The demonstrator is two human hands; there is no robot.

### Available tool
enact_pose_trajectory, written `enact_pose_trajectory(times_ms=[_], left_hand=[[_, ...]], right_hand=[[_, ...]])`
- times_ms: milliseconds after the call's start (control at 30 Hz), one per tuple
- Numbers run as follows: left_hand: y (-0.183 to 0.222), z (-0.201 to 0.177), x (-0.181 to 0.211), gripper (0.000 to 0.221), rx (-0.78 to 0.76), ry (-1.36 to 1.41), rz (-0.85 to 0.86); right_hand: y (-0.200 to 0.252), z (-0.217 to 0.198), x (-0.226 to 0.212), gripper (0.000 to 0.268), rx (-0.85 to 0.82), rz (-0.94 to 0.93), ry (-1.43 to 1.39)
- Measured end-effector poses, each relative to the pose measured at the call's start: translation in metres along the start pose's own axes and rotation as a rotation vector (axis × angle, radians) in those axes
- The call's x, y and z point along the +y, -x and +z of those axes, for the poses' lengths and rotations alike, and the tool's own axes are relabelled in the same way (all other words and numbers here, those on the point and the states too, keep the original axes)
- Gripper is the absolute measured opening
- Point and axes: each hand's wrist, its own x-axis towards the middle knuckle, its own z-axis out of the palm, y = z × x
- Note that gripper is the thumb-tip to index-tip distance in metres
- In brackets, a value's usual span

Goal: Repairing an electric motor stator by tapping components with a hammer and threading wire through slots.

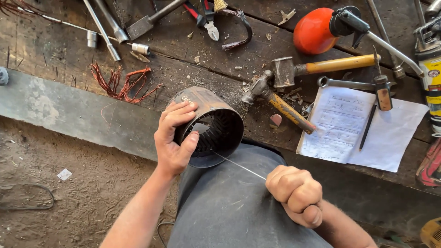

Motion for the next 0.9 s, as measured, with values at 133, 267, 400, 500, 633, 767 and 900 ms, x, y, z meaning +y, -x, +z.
enact_pose_trajectory(times_ms=[133, 267, 400, 500, 633, 767, 900], left_hand=[[0.001, -0.001, -0.001, 0.027, 0.005, 0.0, 0.0], [0.001, -0.001, -0.002, 0.028, 0.004, -0.002, -0.006], [0.002, -0.001, -0.003, 0.029, 0.005, -0.008, 0.001], [0.002, -0.001, -0.002, 0.029, 0.006, -0.002, 0.003], [0.0, -0.001, 0.002, 0.03, 0.008, -0.011, 0.018], [0.001, 0.002, 0.003, 0.028, 0.018, -0.028, 0.028], [0.003, 0.003, 0.002, 0.028, 0.022, -0.022, 0.031]], right_hand=[[0.003, 0.002, 0.003, 0.06, 0.076, -0.033, -0.014], [0.005, 0.001, 0.003, 0.059, 0.099, -0.022, -0.029], [0.004, 0.002, 0.002, 0.059, 0.093, -0.029, -0.023], [-0.001, 0.003, 0.0, 0.06, 0.085, -0.022, 0.006], [-0.004, 0.004, 0.003, 0.062, 0.054, -0.029, 0.051], [-0.005, 0.007, 0.002, 0.065, 0.007, 0.047, 0.206], [-0.023, 0.015, -0.007, 0.072, 0.095, 0.13, 0.226]])
